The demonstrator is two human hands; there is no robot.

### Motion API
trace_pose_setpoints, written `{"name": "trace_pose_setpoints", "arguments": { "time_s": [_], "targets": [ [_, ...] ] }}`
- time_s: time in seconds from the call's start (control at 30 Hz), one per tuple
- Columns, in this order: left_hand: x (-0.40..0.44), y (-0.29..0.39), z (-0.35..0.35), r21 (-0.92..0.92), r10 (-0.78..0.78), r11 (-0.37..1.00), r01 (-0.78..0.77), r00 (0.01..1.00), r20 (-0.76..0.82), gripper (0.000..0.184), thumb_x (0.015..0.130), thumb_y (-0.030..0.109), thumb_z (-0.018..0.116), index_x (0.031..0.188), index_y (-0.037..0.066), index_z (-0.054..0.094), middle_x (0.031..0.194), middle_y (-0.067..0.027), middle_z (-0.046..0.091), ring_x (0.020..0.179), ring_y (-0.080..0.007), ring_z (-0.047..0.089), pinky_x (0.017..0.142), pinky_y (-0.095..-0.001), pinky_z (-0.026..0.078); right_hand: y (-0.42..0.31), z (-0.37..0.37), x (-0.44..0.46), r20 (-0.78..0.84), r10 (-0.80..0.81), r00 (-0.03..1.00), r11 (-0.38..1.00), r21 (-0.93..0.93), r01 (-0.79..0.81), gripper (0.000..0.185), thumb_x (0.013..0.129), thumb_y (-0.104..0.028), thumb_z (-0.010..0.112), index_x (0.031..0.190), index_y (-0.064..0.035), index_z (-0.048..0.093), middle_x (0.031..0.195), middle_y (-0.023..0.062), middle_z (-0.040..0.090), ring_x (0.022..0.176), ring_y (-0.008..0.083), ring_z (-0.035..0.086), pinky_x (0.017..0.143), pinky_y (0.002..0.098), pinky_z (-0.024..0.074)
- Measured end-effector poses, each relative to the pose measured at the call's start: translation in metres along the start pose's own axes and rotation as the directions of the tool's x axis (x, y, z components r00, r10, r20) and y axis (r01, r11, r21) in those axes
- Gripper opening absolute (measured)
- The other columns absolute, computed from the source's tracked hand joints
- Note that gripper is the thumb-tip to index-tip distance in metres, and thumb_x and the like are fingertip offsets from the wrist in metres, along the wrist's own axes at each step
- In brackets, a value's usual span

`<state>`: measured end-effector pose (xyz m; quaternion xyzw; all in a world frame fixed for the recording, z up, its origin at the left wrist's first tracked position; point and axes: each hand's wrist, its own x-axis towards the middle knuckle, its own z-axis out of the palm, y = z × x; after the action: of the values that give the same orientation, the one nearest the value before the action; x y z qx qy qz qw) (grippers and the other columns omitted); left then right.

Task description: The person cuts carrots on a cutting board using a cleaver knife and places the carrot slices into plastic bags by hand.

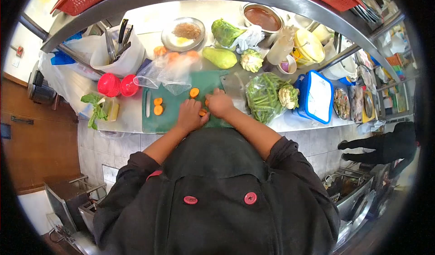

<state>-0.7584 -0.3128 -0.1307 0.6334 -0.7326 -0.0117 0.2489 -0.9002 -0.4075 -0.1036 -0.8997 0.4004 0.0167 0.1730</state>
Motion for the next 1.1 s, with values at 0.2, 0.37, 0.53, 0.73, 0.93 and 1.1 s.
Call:
{"name": "trace_pose_setpoints", "arguments": {
  "time_s": [0.2,0.37,0.53,0.73,0.93,1.1],
  "targets": [
    [-0.005,-0.008,0.010,-0.008,0.078,0.997,-0.078,0.996,-0.052,0.029,0.072,0.028,0.073,0.080,0.009,0.053,0.086,-0.0112,0.052,0.084,-0.0311,0.051,0.071,-0.0438,0.042,0.003,-0.003,0.002,0.049,-0.019,0.999,0.987,0.162,0.011,0.025,0.086,-0.020,0.053,0.102,-0.0052,0.064,0.108,0.0242,0.057,0.101,0.0400,0.059,0.086,0.0475,0.0504],
    [-0.005,0.000,-0.001,0.051,-0.039,0.998,0.035,0.996,0.083,0.024,0.077,0.028,0.070,0.080,0.009,0.056,0.083,-0.0111,0.055,0.080,-0.0313,0.054,0.071,-0.0437,0.042,0.009,0.001,0.004,0.036,-0.151,0.988,0.970,0.197,0.142,0.019,0.086,-0.019,0.054,0.099,-0.0072,0.061,0.098,0.0250,0.058,0.095,0.0421,0.059,0.080,0.0522,0.0476],
    [-0.010,-0.004,0.001,0.101,-0.131,0.988,0.119,0.984,0.124,0.021,0.077,0.029,0.070,0.075,0.012,0.059,0.079,-0.0105,0.053,0.076,-0.0309,0.054,0.066,-0.0438,0.042,0.010,0.005,0.003,-0.039,-0.224,0.974,0.942,0.246,0.227,0.010,0.078,-0.015,0.060,0.084,-0.0068,0.060,0.087,0.0215,0.059,0.087,0.0397,0.057,0.077,0.0492,0.0461],
    [-0.021,-0.012,0.003,0.091,0.035,0.995,-0.040,0.998,0.050,0.023,0.076,0.031,0.071,0.073,0.013,0.056,0.078,-0.0085,0.053,0.072,-0.0277,0.053,0.062,-0.0420,0.040,0.011,0.016,0.002,-0.114,-0.285,0.952,0.916,0.260,0.305,0.009,0.073,-0.010,0.062,0.081,-0.0080,0.060,0.082,0.0181,0.059,0.085,0.0366,0.057,0.075,0.0470,0.0467],
    [-0.025,-0.010,0.005,0.011,0.081,0.997,-0.080,0.991,-0.109,0.023,0.080,0.031,0.069,0.072,0.014,0.056,0.071,-0.0067,0.053,0.068,-0.0271,0.054,0.060,-0.0423,0.040,0.022,0.007,0.006,-0.017,-0.097,0.995,0.785,0.613,0.087,0.007,0.075,-0.005,0.061,0.079,-0.0057,0.056,0.081,0.0123,0.061,0.071,0.0287,0.061,0.062,0.0418,0.0491],
    [-0.020,-0.009,-0.005,-0.004,-0.013,1.000,0.014,0.996,0.093,0.029,0.083,0.035,0.065,0.070,0.010,0.060,0.068,-0.0120,0.060,0.067,-0.0331,0.060,0.061,-0.0464,0.044,0.043,0.006,0.001,0.331,0.075,0.941,0.114,0.934,-0.338,0.014,0.080,0.000,0.060,0.089,-0.0082,0.055,0.082,0.0091,0.061,0.069,0.0223,0.061,0.056,0.0367,0.0492]
  ]
}}
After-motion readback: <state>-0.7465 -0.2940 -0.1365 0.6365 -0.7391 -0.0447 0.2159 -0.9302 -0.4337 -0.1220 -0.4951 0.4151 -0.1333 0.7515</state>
